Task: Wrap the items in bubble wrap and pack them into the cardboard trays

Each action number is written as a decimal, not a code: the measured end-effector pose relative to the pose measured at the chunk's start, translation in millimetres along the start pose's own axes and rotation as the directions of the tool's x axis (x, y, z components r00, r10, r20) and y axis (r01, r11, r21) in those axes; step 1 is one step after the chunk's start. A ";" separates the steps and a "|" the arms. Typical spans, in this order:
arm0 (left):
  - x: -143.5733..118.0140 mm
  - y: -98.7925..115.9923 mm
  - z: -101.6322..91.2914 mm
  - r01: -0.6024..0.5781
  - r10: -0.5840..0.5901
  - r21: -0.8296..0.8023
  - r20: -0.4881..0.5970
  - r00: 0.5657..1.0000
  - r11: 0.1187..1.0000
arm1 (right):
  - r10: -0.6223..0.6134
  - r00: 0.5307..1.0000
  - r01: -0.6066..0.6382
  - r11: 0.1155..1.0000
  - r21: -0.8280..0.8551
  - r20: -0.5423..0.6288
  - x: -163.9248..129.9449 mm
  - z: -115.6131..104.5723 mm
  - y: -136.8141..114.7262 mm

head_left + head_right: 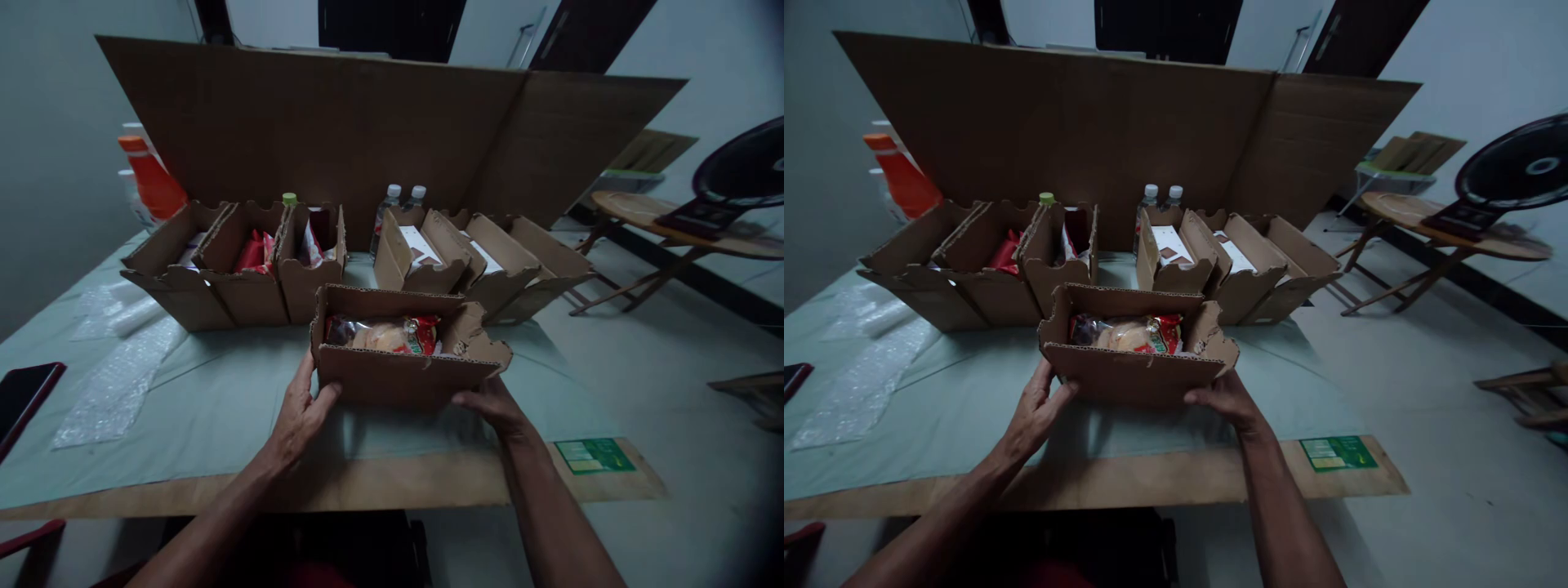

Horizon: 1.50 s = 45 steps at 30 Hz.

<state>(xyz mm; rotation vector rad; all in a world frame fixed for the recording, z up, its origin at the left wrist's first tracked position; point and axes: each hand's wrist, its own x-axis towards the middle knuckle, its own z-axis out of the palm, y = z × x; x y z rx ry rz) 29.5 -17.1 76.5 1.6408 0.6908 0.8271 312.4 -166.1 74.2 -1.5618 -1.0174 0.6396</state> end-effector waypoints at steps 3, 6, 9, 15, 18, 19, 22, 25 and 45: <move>3.8 3.1 7.5 -0.032 0.032 0.016 -0.021 0.999 0.999 | 0.036 0.999 -0.036 0.998 0.047 0.009 9.7 -3.4 -5.7; 13.1 4.1 15.8 -0.073 0.074 0.036 -0.008 0.997 0.997 | 0.044 0.998 -0.043 0.999 0.026 -0.055 8.1 -10.2 -3.0; 28.8 -0.6 20.9 -0.110 0.110 0.054 0.012 0.994 0.992 | 0.009 0.990 -0.013 0.999 -0.029 -0.142 -2.7 -14.0 5.5; 63.4 -28.1 29.8 -0.128 0.145 0.164 -0.097 0.985 0.978 | -0.131 0.951 0.082 0.980 -0.182 -0.280 -28.2 3.3 6.7; 67.8 -38.6 39.8 -0.146 0.185 0.211 -0.177 0.967 0.967 | -0.141 0.940 0.071 0.972 -0.224 -0.312 -37.1 17.4 1.0; 66.5 -40.2 43.9 -0.156 0.202 0.232 -0.193 0.960 0.960 | -0.135 0.937 0.062 0.972 -0.226 -0.322 -39.7 22.2 0.0; 56.8 -39.8 56.1 -0.195 0.238 0.270 -0.136 0.962 0.943 | -0.124 0.916 0.023 0.966 -0.256 -0.383 -46.6 36.2 1.3; 44.6 -36.1 64.8 -0.248 0.251 0.264 0.023 0.968 0.932 | -0.113 0.896 -0.021 0.955 -0.295 -0.429 -51.2 48.2 5.1; 53.1 -55.8 51.5 -0.088 0.092 0.200 -0.013 0.996 0.976 | -0.081 0.899 -0.134 0.885 -0.445 -0.431 35.0 84.8 -5.8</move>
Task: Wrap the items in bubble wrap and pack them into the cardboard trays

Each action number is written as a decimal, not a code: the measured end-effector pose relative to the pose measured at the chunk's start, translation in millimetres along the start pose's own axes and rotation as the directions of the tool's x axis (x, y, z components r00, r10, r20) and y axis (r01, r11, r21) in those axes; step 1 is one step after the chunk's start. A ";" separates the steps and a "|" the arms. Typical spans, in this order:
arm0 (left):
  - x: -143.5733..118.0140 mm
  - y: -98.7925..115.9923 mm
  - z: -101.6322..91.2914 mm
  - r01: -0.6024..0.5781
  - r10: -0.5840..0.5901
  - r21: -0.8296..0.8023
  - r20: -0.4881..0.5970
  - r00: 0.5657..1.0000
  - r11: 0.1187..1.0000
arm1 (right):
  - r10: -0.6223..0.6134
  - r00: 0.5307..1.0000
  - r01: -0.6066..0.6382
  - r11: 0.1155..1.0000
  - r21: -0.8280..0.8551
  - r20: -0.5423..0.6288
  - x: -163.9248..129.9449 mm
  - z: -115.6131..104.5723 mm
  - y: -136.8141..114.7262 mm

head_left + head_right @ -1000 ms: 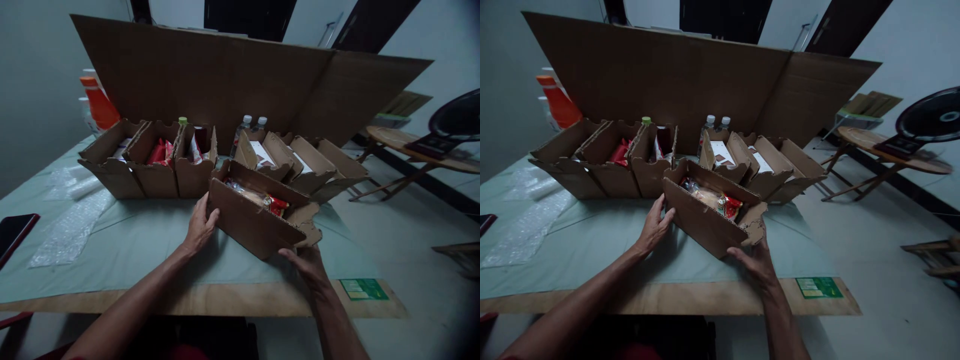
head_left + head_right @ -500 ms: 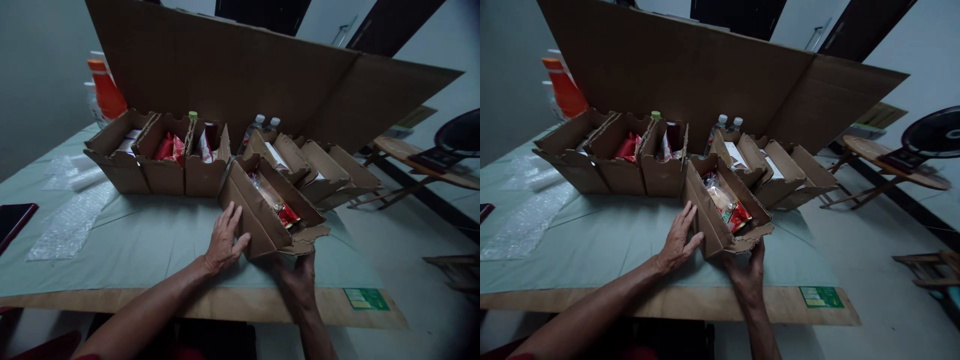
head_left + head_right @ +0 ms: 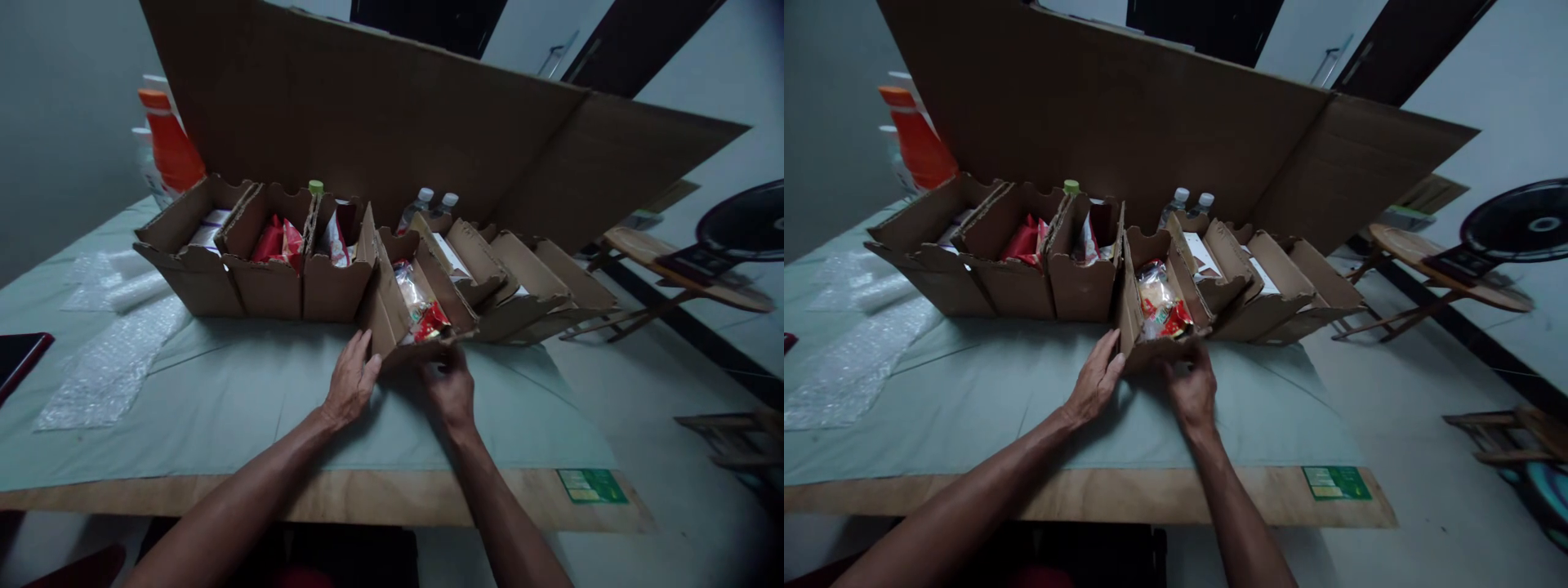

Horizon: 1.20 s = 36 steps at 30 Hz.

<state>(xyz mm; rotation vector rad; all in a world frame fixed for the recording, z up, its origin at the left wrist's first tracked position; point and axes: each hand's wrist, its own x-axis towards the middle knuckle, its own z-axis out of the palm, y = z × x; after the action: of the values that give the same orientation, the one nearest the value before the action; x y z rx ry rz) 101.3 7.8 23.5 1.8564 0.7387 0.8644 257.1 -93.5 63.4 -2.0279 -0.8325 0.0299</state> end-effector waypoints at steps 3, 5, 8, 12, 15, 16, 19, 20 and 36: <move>2.1 -5.4 0.0 0.017 -0.017 0.006 -0.039 0.999 1.000 | 0.028 0.999 -0.025 0.981 -0.191 0.017 26.3 14.3 -10.8; 3.3 -8.2 -0.6 0.010 -0.009 0.008 -0.049 0.999 1.000 | 0.055 0.998 -0.040 0.949 -0.312 0.039 40.6 23.5 -17.3; 5.7 -11.6 -2.0 -0.001 0.002 0.017 -0.047 0.999 1.000 | 0.063 0.996 -0.035 0.931 -0.362 0.066 55.0 36.8 -23.5; 8.9 -14.4 -4.5 0.013 -0.012 0.027 -0.033 0.999 1.000 | 0.030 0.993 0.005 0.953 -0.304 0.112 56.8 48.4 -27.3; 10.0 -15.1 -5.7 0.036 -0.035 0.029 -0.032 0.999 0.999 | -0.046 0.981 0.086 0.974 -0.208 0.191 46.0 52.0 -32.0; 10.1 -15.1 -5.7 0.039 -0.038 0.030 -0.033 0.999 0.999 | -0.082 0.971 0.120 0.979 -0.162 0.222 42.0 53.2 -33.7; 9.9 -15.2 -5.2 0.037 -0.035 0.040 -0.042 0.999 0.999 | -0.221 0.938 0.221 0.975 0.032 0.266 36.6 59.4 -36.8; 9.8 -15.3 -4.9 0.036 -0.034 0.043 -0.047 0.998 0.998 | -0.254 0.933 0.239 0.967 0.092 0.256 37.7 62.0 -36.8; 9.4 -15.9 -2.8 0.049 -0.047 0.136 -0.023 0.999 0.989 | -0.827 0.388 0.212 0.509 0.834 0.406 -55.7 -82.6 -104.2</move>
<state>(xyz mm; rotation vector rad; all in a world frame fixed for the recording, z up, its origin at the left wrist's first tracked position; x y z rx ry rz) 102.3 22.7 12.3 1.9443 0.8703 0.8198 184.5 -149.6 174.6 -0.8129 -1.7729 0.7936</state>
